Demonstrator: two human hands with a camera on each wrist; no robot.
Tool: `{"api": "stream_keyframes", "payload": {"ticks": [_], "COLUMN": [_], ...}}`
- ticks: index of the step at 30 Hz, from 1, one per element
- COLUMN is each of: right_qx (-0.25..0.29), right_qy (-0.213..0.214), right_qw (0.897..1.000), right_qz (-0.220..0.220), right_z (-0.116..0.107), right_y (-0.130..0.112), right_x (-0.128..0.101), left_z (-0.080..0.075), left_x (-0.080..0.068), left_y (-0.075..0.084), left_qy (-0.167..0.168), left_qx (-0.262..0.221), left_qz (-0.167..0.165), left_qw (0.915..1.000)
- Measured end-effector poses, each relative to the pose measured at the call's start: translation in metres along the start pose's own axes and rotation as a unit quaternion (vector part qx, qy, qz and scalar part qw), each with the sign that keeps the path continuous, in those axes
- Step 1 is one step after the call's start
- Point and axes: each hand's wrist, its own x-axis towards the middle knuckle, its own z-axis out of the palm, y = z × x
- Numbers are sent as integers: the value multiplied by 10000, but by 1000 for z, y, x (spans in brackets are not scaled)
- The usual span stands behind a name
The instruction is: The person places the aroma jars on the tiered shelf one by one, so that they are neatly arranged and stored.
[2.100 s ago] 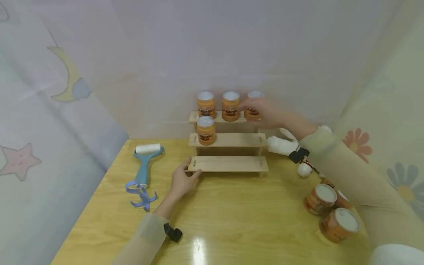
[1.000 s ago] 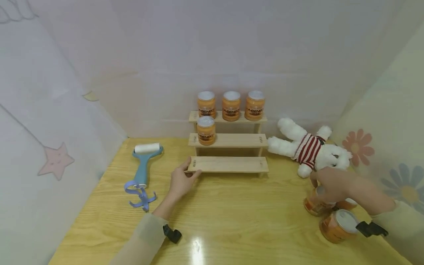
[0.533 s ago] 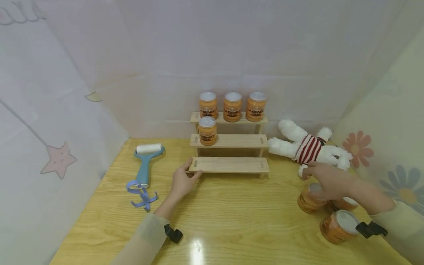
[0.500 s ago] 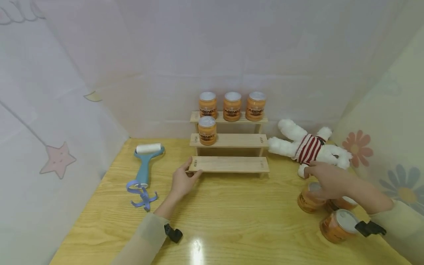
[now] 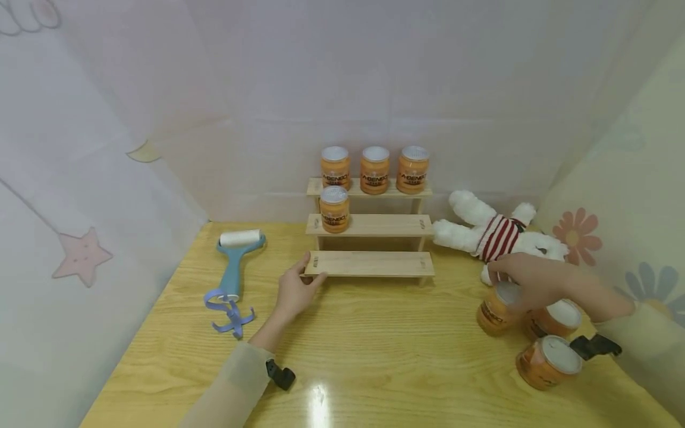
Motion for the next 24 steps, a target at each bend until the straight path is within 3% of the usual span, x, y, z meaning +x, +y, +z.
{"api": "stream_keyframes", "payload": {"ticks": [8, 16, 19, 24], "right_qx": [-26, -183, -333, -140], "right_qy": [112, -197, -107, 40], "right_qw": [9988, 9993, 9985, 9976], "right_qz": [-481, -258, -416, -681], "right_z": [-37, -77, -88, -100], "right_y": [-2, -15, -21, -31], "right_x": [19, 47, 59, 76], "left_z": [-1, 0, 0, 0], "left_x": [0, -2, -2, -2], "left_y": [1, 4, 4, 3], "left_qy": [-28, -40, -37, -33], "left_qx": [52, 122, 116, 145], "left_qz": [-26, -85, -71, -43], "left_qw": [10000, 9999, 9999, 9999]}}
